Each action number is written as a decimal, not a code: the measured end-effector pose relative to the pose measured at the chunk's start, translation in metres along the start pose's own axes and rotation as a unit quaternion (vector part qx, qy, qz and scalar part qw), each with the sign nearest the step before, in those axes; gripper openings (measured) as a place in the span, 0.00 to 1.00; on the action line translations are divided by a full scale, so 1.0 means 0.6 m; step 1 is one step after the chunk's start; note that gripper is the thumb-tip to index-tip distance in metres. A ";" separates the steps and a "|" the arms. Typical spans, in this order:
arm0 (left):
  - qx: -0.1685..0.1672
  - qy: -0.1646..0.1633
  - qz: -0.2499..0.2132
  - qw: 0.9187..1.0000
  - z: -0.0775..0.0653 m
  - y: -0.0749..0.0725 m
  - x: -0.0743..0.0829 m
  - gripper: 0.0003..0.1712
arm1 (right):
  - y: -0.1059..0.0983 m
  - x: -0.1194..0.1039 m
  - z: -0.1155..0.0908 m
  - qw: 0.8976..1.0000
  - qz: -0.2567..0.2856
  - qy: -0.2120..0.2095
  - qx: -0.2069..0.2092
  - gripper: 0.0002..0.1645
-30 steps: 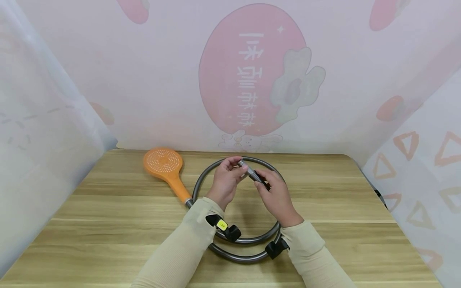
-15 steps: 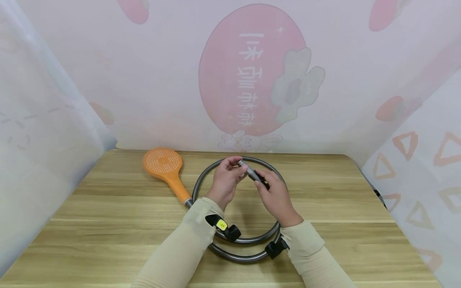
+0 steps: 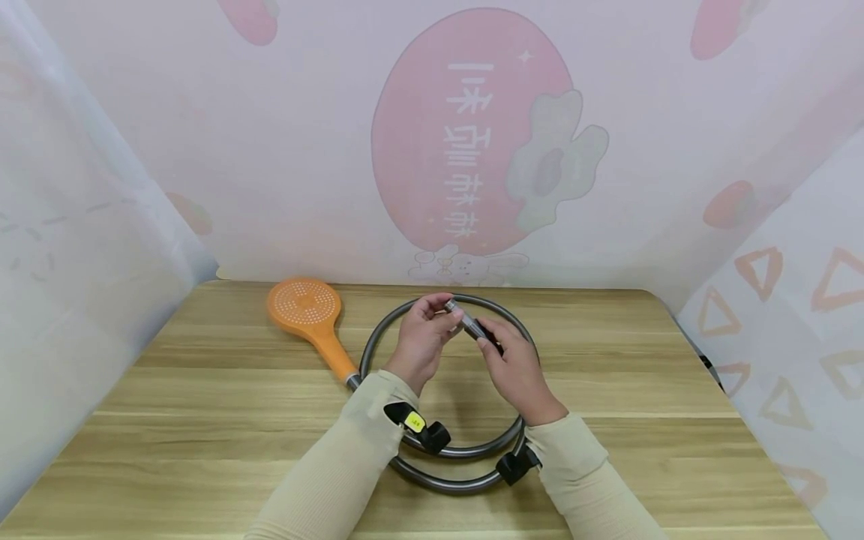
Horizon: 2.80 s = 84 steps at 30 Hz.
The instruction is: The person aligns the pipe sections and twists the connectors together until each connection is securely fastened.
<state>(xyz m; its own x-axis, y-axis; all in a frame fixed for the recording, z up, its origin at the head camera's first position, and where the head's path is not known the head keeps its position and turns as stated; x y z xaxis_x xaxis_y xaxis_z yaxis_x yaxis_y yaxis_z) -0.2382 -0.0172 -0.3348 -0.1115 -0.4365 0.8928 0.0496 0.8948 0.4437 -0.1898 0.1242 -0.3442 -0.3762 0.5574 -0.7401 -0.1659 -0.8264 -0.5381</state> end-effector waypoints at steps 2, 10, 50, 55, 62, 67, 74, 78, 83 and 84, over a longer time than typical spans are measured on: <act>0.000 -0.001 -0.001 1.000 0.000 -0.001 -0.001 0.14 | 0.000 0.000 -0.001 1.000 -0.003 0.002 -0.002 0.21; -0.013 0.014 -0.004 1.000 -0.006 -0.002 0.000 0.16 | -0.001 -0.002 -0.002 1.000 -0.008 0.006 -0.008 0.21; 0.008 -0.017 0.004 1.000 0.001 0.005 0.000 0.18 | -0.025 -0.005 0.002 0.998 -0.056 -0.004 0.005 0.23; 0.009 -0.018 -0.001 1.000 0.001 0.007 -0.001 0.20 | -0.022 -0.005 0.001 0.996 -0.086 -0.023 0.011 0.20; 0.009 -0.016 -0.005 1.000 0.001 0.011 -0.002 0.21 | -0.019 -0.005 -0.002 0.992 -0.116 -0.040 0.023 0.19; 0.009 -0.016 -0.006 1.000 0.001 0.011 -0.003 0.19 | -0.019 -0.005 -0.002 0.991 -0.127 -0.044 0.028 0.19; 0.010 -0.016 -0.004 1.000 -0.001 0.011 -0.003 0.16 | -0.017 -0.005 -0.004 0.989 -0.132 -0.060 0.036 0.19; 0.008 -0.013 -0.006 1.000 -0.002 0.010 -0.004 0.15 | -0.017 -0.005 -0.005 0.987 -0.137 -0.070 0.042 0.18; 0.006 -0.013 -0.007 1.000 -0.003 0.009 -0.003 0.17 | -0.016 -0.005 -0.005 0.987 -0.143 -0.060 0.037 0.17; 0.005 -0.013 -0.006 1.000 -0.003 0.009 -0.003 0.18 | -0.016 -0.005 -0.004 0.987 -0.143 -0.058 0.036 0.17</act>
<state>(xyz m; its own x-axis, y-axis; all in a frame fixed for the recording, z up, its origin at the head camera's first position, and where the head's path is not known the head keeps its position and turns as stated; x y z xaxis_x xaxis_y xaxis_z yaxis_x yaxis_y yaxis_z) -0.2361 -0.0115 -0.3337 -0.1373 -0.4445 0.8852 0.0381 0.8906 0.4532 -0.1846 0.1307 -0.3377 -0.4061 0.7597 -0.5078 -0.3441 -0.6420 -0.6852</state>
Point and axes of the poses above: each hand's wrist, its own z-axis towards the middle knuckle, its own y-axis out of the palm, x = y × z, the point moved 2 cm from there along z, towards the middle knuckle
